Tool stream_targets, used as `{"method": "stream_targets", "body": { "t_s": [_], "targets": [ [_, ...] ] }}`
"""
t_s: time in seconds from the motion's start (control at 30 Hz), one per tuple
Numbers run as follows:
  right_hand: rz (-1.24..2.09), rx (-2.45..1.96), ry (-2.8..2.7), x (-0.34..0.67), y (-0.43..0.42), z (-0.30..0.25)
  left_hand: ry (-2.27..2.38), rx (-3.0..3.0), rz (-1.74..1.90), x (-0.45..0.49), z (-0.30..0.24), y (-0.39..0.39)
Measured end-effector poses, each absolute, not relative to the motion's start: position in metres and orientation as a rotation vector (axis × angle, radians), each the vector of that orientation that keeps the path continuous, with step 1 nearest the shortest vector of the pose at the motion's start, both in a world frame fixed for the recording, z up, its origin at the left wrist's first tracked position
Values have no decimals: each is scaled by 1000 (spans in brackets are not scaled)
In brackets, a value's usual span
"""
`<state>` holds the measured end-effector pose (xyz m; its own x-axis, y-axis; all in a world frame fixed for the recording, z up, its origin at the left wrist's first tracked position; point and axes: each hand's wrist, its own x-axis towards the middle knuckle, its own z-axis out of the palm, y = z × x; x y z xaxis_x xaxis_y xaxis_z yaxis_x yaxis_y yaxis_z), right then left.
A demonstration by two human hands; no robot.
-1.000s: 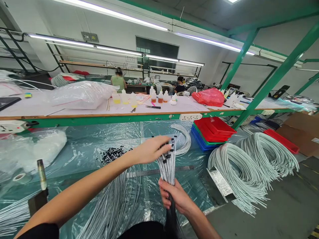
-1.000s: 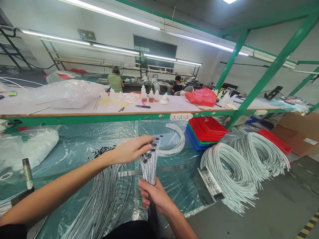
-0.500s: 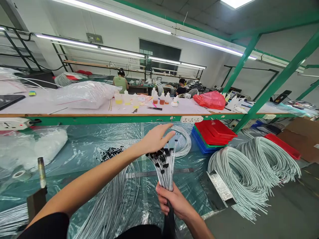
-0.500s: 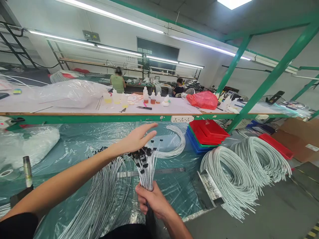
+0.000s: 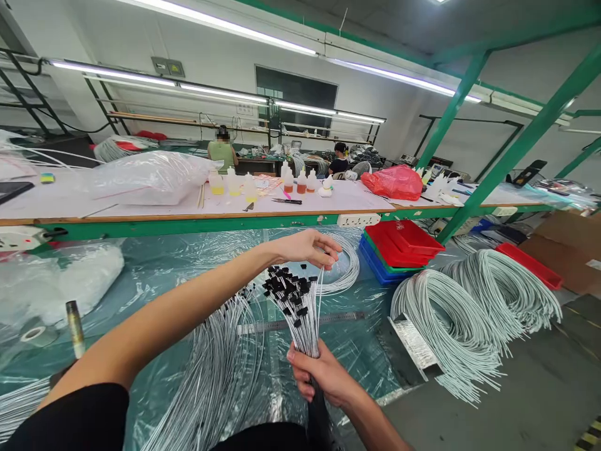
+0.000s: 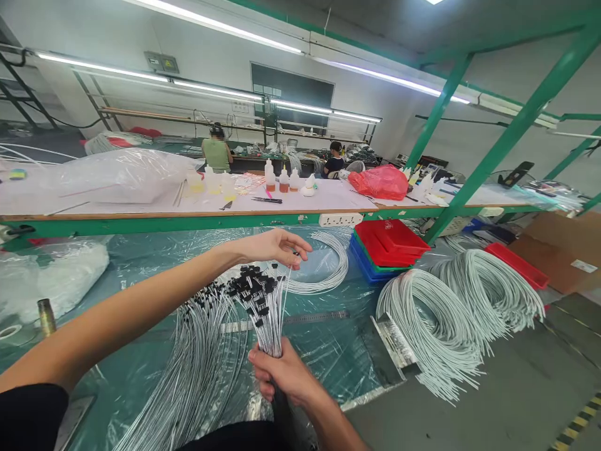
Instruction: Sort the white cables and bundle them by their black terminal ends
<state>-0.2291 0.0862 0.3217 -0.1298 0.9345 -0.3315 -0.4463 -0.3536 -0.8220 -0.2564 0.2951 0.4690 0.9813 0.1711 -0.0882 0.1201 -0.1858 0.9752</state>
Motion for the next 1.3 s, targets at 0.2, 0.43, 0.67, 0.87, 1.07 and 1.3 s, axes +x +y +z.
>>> {"method": "stream_targets", "body": {
  "t_s": [0.2,0.43,0.67,0.87,1.07,1.3],
  "targets": [
    [1688,-1061,-672,-226,88,323,134,1673,18,-265,474,294],
    [1700,-1026,-693,-225,90,321,182,1978,595,-262,466,273],
    [1659,-1001,-686,-220,90,324,52,2370,900,-272,463,247],
    [1662,-1000,-693,-220,88,327,198,2136,598,-276,466,227],
    [1634,-1004,-689,-220,86,326,204,2474,365,-282,459,224],
    [1617,-1031,-655,-220,87,323,-101,2859,245,-298,453,223]
  ]
}}
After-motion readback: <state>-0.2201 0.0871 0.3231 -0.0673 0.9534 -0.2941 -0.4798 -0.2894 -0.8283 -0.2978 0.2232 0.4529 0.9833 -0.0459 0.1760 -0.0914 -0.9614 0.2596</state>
